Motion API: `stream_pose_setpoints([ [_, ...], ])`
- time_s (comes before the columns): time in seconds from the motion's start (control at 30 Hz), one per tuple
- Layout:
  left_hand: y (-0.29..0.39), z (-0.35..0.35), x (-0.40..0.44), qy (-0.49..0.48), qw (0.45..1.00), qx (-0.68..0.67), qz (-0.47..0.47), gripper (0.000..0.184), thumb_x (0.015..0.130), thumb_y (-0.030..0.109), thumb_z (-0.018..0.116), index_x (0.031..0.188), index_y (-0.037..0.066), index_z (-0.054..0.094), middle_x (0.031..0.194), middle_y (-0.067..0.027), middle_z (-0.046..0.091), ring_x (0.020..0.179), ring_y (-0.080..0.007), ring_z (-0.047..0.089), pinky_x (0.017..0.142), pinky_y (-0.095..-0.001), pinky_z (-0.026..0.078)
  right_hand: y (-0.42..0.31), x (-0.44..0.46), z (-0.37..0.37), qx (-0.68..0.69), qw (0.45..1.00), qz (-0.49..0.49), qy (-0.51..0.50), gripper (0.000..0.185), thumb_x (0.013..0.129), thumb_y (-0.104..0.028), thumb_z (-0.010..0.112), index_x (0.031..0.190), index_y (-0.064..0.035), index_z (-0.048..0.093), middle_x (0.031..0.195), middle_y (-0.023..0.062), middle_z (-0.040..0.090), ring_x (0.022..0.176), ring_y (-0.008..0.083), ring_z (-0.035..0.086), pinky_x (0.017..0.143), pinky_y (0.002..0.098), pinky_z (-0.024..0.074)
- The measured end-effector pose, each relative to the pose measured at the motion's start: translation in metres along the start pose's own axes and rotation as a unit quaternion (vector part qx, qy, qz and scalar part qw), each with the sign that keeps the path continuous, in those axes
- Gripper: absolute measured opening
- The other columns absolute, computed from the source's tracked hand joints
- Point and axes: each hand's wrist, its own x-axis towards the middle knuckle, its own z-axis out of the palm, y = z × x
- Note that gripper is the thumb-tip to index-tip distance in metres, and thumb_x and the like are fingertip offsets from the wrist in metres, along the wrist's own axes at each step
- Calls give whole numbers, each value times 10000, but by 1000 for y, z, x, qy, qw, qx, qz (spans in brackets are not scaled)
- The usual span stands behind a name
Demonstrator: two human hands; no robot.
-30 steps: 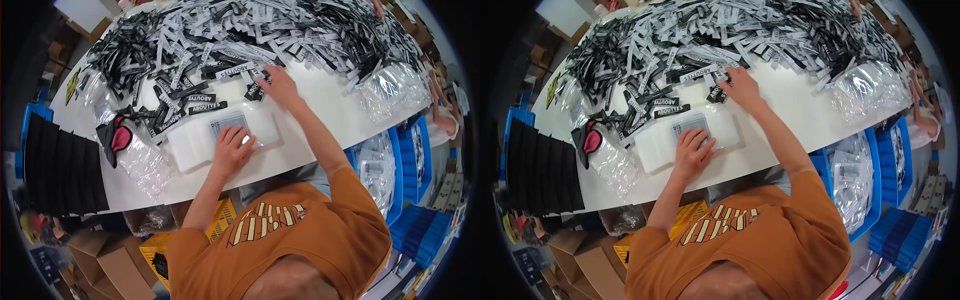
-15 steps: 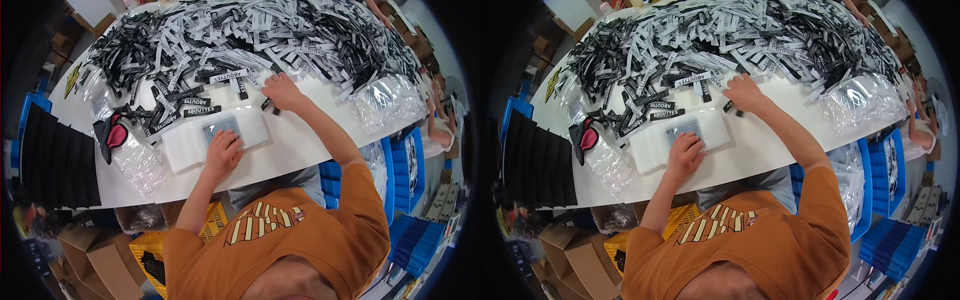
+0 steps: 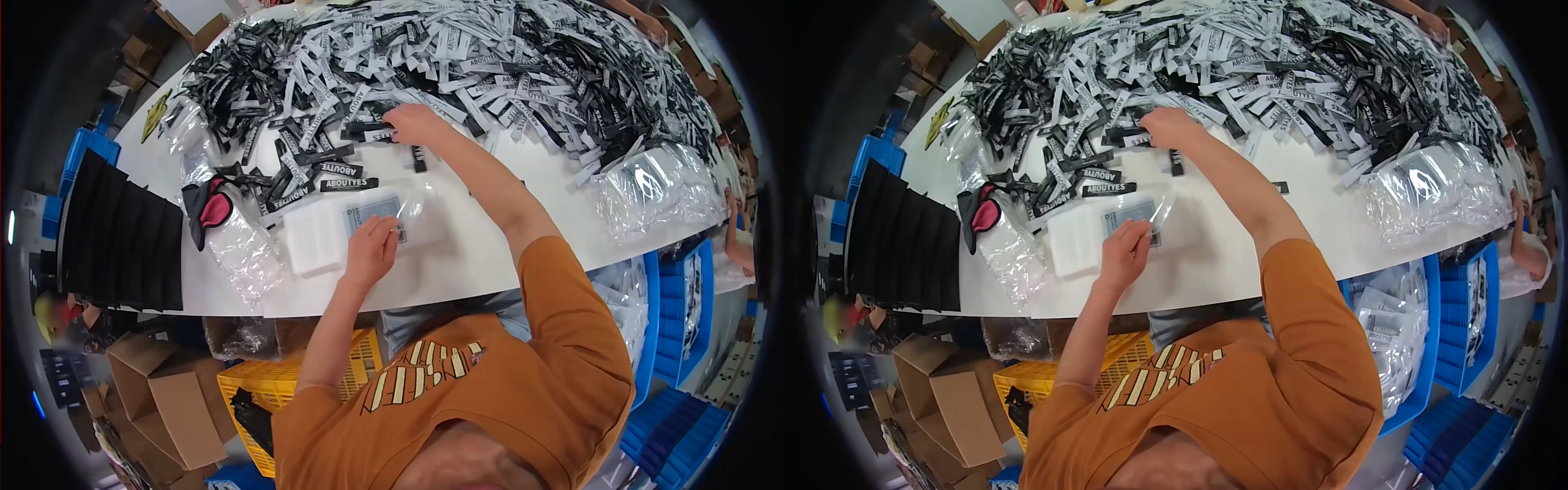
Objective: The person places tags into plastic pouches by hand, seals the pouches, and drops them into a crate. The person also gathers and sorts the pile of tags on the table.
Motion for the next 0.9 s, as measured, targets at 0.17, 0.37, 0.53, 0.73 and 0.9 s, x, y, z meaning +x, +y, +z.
stream_pose_setpoints([
  [0.17, -1, -1, 0, 5, 1000, -2, -22, 133, 793, 41, 607, 922, 12, 624, 849, -164, 630, 724, -339, 603, 743, -409, 513, -10, -25, -24, 90, 991, 79, -60, 161, 724, -98, 581, 864, -57, 647, 865, 148, 661, 863, 312, 641, 714, 429, 513],
  [0.37, -4, -10, 15, -15, 973, -80, -216, 159, 864, 162, 585, 855, 7, 619, 651, -158, 577, 573, -304, 567, 540, -371, 429, -48, -153, -1, 341, 881, 170, 280, 225, 849, -236, 647, 854, -27, 561, 647, 76, 567, 560, 144, 524, 547, 285, 430],
  [0.53, 17, -13, 41, -29, 985, -36, -167, 250, 831, 99, 570, 1071, 73, 634, 644, -138, 573, 567, -285, 562, 536, -357, 437, -60, -220, 19, 402, 871, 193, 208, 284, 852, -264, 650, 825, 8, 572, 574, 68, 506, 521, 149, 390, 492, 305, 352],
  [0.73, 46, -5, 55, -4, 975, 138, 173, 536, 615, 25, 632, 1142, 124, 635, 637, -27, 500, 586, -222, 527, 530, -352, 446, -77, -205, -37, 651, 677, 317, 131, 246, 861, -235, 615, 753, -15, 604, 573, 3, 522, 490, 84, 457, 435, 257, 351],
  [0.9, 70, -12, 69, -43, 967, 146, 206, 441, 655, 53, 653, 1096, 53, 642, 663, -45, 513, 615, -226, 542, 549, -306, 464, -73, -208, -62, 609, 739, 272, 98, 241, 831, -219, 641, 765, 11, 610, 573, 39, 557, 481, 129, 530, 440, 292, 420],
])
